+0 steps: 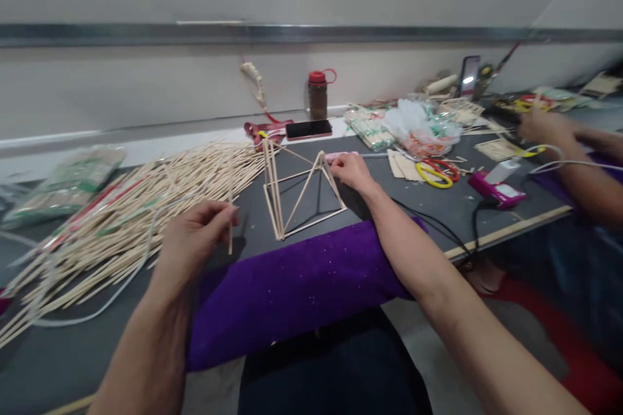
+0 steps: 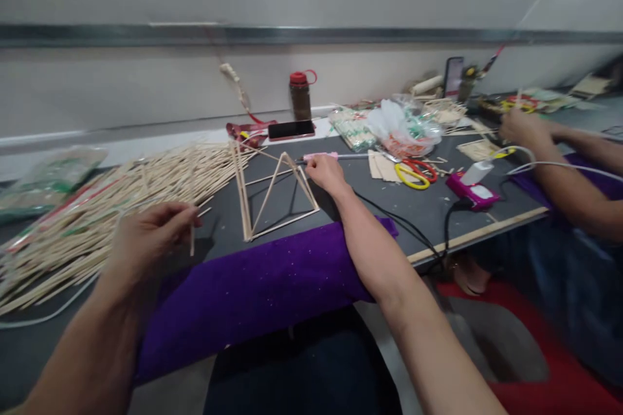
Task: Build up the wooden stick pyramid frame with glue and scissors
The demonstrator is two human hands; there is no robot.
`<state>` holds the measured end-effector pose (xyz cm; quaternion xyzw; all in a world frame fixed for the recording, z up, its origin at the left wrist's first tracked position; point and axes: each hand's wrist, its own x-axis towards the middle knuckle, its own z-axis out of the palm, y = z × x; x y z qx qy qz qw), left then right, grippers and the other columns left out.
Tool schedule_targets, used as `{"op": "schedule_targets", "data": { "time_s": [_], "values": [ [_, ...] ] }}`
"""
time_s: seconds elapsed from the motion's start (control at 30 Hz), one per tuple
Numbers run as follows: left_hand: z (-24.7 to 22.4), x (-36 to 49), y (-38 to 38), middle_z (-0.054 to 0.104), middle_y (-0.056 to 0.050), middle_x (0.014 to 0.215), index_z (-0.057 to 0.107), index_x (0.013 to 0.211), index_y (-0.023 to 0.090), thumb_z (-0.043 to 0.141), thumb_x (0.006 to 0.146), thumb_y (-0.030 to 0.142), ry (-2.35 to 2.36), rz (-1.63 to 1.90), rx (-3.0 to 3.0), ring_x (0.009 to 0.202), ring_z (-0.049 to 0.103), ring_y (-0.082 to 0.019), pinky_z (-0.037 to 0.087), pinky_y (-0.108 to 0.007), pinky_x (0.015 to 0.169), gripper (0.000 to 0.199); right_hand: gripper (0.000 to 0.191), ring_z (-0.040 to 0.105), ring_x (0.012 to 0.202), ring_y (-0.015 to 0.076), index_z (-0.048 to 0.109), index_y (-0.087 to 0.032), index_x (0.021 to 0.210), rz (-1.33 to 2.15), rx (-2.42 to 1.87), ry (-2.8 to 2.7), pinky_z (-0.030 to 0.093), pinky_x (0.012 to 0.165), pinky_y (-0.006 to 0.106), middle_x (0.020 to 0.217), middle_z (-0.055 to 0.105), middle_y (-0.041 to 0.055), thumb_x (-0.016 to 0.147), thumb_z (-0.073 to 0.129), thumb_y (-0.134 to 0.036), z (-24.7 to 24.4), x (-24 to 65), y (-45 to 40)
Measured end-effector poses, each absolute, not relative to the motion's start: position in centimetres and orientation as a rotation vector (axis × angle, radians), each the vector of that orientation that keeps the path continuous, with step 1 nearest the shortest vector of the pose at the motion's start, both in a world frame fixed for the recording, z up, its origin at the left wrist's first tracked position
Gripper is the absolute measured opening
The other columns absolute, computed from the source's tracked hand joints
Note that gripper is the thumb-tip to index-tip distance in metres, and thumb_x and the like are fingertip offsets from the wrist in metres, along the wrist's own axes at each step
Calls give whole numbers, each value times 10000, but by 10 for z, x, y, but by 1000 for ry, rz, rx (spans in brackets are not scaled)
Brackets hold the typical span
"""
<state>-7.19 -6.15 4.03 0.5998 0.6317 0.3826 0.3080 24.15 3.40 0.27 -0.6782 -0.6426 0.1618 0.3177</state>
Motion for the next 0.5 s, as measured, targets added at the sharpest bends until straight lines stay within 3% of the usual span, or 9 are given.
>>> {"op": "schedule_targets", "data": {
  "time_s": [0.1, 0.17, 0.27, 0.37, 0.5],
  "values": [
    [55, -57, -64, 647, 38, 612, 703, 733, 212, 734, 785, 291, 1443, 1351, 1415, 476, 464, -90, 333, -212, 444, 100, 267, 626, 673, 97, 693, -154, 945, 322, -1666, -1503, 490, 640, 189, 790, 690, 20, 967, 471, -301, 25, 248, 31],
    [62, -45, -64, 677, 23, 647, 720, 738, 207, 750, 788, 289, 1325, 1403, 1403, 467, 474, -82, 339, -206, 424, 100, 310, 577, 607, 64, 668, -162, 974, 325, -1478, -1372, 465, 568, 163, 796, 665, 4, 999, 435, -364, 47, 249, 25],
    [63, -26, -64, 685, 21, 634, 730, 762, 203, 747, 803, 276, 1196, 1363, 1426, 439, 471, -78, 344, -204, 402, 85, 305, 505, 527, 40, 676, -168, 847, 521, -1030, -1304, 412, 490, 144, 675, 598, -27, 930, 604, -453, 85, 236, 11],
    [55, -11, -66, 684, 23, 626, 727, 770, 188, 749, 818, 290, 1145, 1314, 1482, 429, 467, -71, 353, -204, 401, 115, 369, 539, 553, 35, 712, -160, 919, 812, -804, -1534, 383, 450, 135, 712, 635, -17, 882, 678, -525, 117, 211, -4],
    [40, -6, -69, 690, 30, 647, 719, 773, 183, 727, 828, 289, 1123, 1323, 1515, 436, 481, -65, 365, -203, 413, 120, 400, 565, 614, 47, 719, -133, 931, 995, -693, -1769, 456, 495, 136, 731, 638, -14, 811, 787, -509, 133, 178, -15]
  ]
}}
